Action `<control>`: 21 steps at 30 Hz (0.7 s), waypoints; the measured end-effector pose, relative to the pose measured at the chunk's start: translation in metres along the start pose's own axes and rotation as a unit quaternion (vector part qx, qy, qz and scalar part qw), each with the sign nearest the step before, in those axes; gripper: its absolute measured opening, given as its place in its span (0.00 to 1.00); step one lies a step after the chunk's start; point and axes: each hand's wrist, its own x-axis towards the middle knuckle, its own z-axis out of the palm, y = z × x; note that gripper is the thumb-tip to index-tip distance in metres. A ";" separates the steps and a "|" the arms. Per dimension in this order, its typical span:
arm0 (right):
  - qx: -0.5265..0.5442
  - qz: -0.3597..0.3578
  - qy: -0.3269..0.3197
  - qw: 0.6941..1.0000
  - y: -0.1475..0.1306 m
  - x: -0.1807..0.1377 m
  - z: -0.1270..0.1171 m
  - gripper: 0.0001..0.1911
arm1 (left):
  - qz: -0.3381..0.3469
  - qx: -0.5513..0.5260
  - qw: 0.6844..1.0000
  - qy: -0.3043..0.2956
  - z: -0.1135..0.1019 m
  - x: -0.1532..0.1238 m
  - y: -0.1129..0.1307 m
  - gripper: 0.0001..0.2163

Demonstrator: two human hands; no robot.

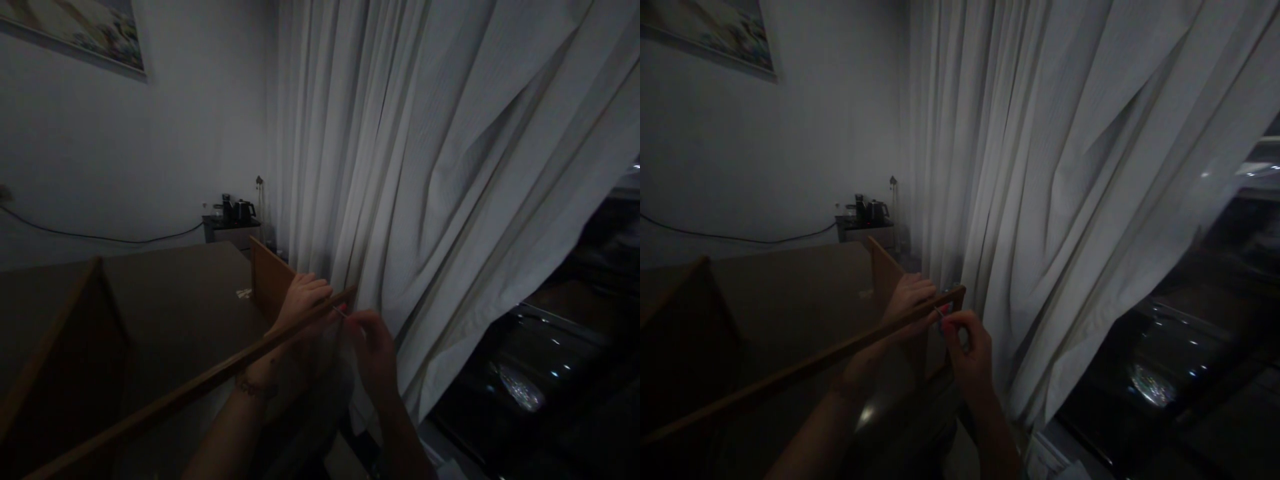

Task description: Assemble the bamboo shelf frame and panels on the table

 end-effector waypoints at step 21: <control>0.008 -0.143 -0.095 0.985 0.018 0.010 -0.015 0.06 | 0.013 0.007 1.000 0.018 0.002 0.001 0.000 0.13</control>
